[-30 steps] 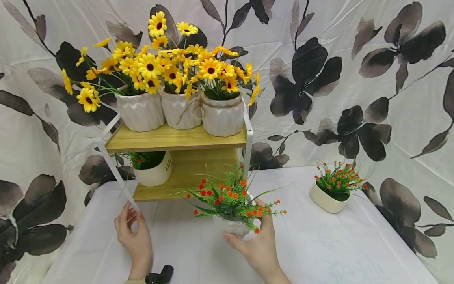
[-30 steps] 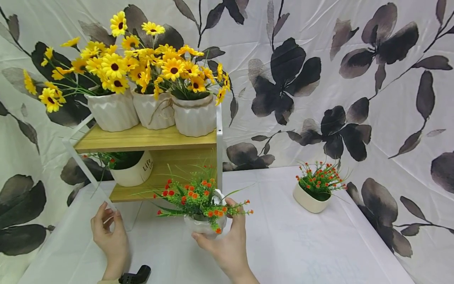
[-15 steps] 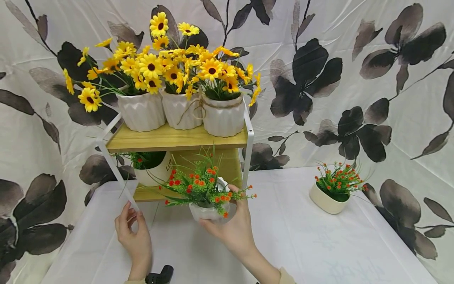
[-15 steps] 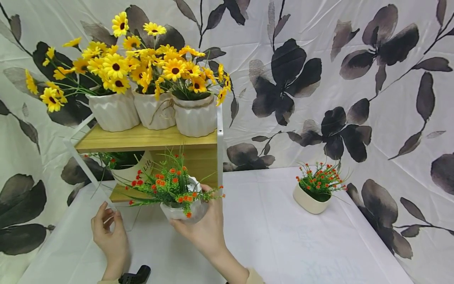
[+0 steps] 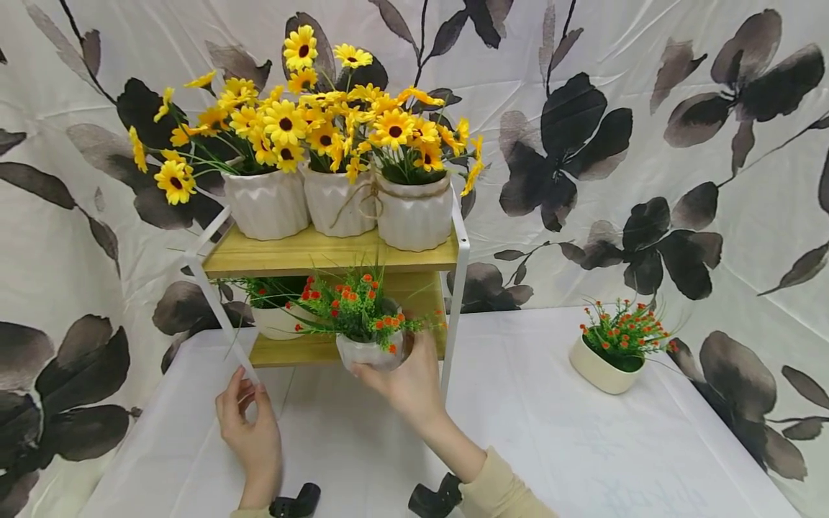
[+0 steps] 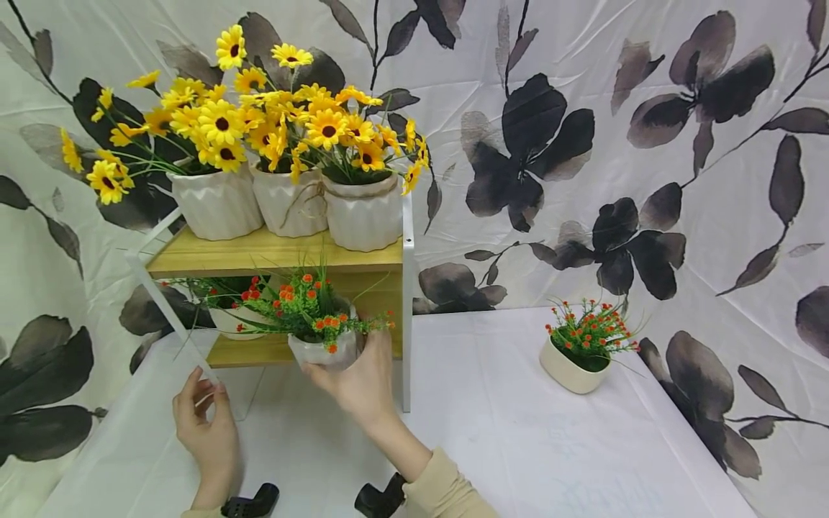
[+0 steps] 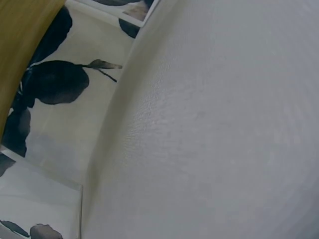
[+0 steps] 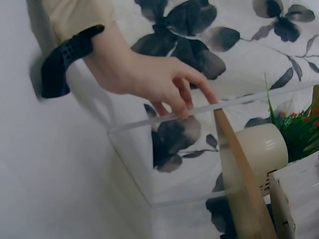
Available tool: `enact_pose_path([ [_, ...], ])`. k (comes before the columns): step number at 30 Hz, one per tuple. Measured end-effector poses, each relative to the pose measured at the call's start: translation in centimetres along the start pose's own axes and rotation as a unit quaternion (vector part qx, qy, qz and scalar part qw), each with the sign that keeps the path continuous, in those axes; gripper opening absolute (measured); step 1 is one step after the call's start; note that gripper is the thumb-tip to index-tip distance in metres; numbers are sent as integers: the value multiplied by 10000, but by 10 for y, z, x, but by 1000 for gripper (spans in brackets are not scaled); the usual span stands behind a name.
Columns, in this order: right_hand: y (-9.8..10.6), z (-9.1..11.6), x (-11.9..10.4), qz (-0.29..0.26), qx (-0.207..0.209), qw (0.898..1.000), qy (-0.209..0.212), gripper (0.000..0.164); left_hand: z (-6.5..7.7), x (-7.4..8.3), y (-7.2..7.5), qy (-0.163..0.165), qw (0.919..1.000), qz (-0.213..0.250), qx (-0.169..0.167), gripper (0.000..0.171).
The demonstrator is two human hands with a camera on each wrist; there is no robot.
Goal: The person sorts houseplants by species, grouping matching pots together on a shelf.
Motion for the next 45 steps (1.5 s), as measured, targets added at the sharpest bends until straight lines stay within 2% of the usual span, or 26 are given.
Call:
enact_pose_path([
  [9,-17,-13,0,292,140,9995,49,86,-1,3,0,-110,9999,-70,26,43],
  [14,-26,-20,-4,299,267,9990,172,85,0,5,0,-113,9999,74,54,43],
  [21,-37,-30,-5,696,344,9968,207,89,1,4,0,-114,9998,179,36,43],
  [34,-56,-45,-4,655,453,9968,94,93,-1,2,0,-76,9996,265,15,43],
  [41,-64,-49,-1,589,399,9972,-210,98,0,0,0,-79,9995,269,110,43],
  [45,-67,-51,0,601,416,9970,-269,94,0,1,1,-33,9996,249,83,42],
])
Point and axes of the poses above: each hand's wrist, its own z-axis away from the middle knuckle, its own y-axis out of the back of the hand, x = y × z, the point moved 7 cm from there along -z, towards the middle knuckle, and after that the axes turned 14 degrees about x, right-handed, at the moved point
